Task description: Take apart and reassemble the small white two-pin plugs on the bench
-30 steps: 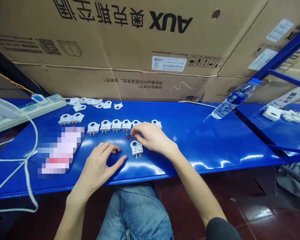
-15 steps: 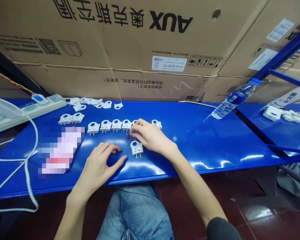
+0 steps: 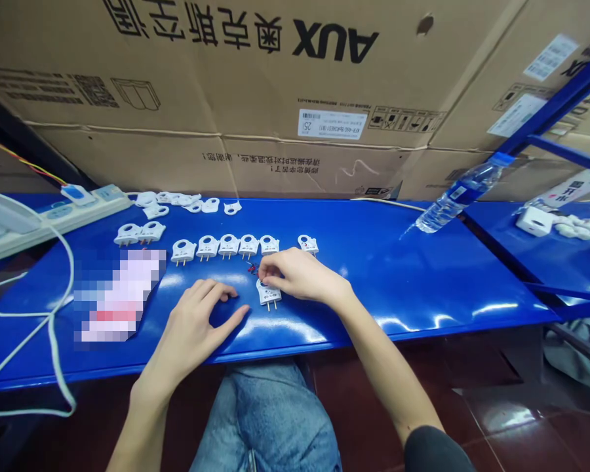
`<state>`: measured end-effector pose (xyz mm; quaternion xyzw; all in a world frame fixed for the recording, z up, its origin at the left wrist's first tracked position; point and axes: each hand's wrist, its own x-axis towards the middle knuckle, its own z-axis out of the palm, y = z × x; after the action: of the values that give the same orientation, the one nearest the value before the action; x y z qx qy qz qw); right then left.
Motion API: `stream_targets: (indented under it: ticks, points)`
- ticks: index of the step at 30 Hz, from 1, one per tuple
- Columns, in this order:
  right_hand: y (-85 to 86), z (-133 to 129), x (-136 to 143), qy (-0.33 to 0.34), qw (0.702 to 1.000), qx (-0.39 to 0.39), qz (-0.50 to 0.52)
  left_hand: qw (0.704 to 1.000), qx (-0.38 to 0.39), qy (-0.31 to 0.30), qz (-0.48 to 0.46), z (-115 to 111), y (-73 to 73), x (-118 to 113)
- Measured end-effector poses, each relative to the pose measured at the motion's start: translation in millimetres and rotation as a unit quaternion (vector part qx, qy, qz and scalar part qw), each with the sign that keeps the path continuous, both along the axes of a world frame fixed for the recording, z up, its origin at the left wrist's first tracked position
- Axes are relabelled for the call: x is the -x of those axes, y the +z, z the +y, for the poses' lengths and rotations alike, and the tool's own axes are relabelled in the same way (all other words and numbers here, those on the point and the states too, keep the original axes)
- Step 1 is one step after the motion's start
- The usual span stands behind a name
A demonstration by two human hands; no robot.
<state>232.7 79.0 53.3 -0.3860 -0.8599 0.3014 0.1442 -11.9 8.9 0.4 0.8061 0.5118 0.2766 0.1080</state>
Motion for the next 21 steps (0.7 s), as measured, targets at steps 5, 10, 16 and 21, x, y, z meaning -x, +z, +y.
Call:
stream_targets:
  ticks: [5,10,16,21]
  points:
    - [2.9,-1.7,1.4,-0.002,1.0,0.005,0.022,1.0,0.002,-0.002,0.0,0.0,0.1,-0.1]
    - [2.1,-1.8,0.3,0.022,0.999,0.023,0.005,1.0,0.002,0.001,-0.002,0.2,0.5,-0.3]
    - [0.4,-1.3,0.3,0.012,1.0,0.014,-0.007,1.0,0.006,-0.001,0.004,0.0,0.4,-0.1]
    - [0.7,-2.1,2.0,0.014,1.0,0.013,-0.014,1.0,0.005,-0.001,0.0,0.1,0.2,-0.2]
